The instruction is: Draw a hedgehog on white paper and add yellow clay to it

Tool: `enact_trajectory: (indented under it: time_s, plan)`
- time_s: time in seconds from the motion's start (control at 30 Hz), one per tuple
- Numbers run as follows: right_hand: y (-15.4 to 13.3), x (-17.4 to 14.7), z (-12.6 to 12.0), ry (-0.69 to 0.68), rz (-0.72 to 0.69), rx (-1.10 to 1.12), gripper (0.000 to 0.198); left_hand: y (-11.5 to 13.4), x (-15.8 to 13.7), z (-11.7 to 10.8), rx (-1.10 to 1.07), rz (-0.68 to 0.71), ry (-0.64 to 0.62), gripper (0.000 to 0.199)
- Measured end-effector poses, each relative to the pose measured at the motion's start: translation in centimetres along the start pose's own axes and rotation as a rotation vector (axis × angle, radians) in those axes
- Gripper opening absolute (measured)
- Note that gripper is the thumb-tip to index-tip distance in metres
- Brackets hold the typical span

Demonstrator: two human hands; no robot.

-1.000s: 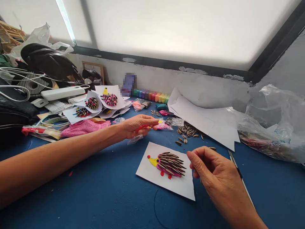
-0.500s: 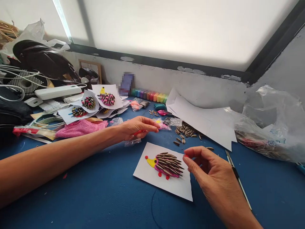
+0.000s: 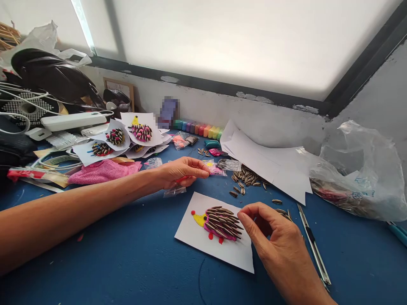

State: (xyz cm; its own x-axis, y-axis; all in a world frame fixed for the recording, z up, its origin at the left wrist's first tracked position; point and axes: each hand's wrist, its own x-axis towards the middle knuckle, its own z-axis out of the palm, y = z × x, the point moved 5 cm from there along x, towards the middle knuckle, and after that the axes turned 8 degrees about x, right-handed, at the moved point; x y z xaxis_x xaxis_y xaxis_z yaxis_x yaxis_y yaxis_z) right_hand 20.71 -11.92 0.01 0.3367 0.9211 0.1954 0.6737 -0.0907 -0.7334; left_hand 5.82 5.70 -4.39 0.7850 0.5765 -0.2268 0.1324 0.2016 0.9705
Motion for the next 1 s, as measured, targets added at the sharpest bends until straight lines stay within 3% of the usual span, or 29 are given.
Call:
enact_trajectory:
  time_s: [0.1, 0.3, 0.5, 1.0]
  plan:
    - [-0.3, -0.1, -0.1, 0.027, -0.033, -0.017, 0.034, 0.1, 0.0, 0.0, -0.001, 0.009, 0.006, 0.018]
    - [1.0, -0.2, 0.2, 0.053, 0.007, -0.013, 0.033, -0.2, 0.3, -0.1, -0.010, 0.026, -0.020, 0.003]
    - [0.5, 0.0, 0.5, 0.068, -0.173, -0.061, 0.029, -0.2, 0.3, -0.1, -0.008, 0.019, -0.014, 0.001]
    - [1.2, -0.2, 0.9, 0.064, -0.251, -0.080, 0.030, -0.4, 0.5, -0.2, 0.007, 0.022, -0.024, 0.003]
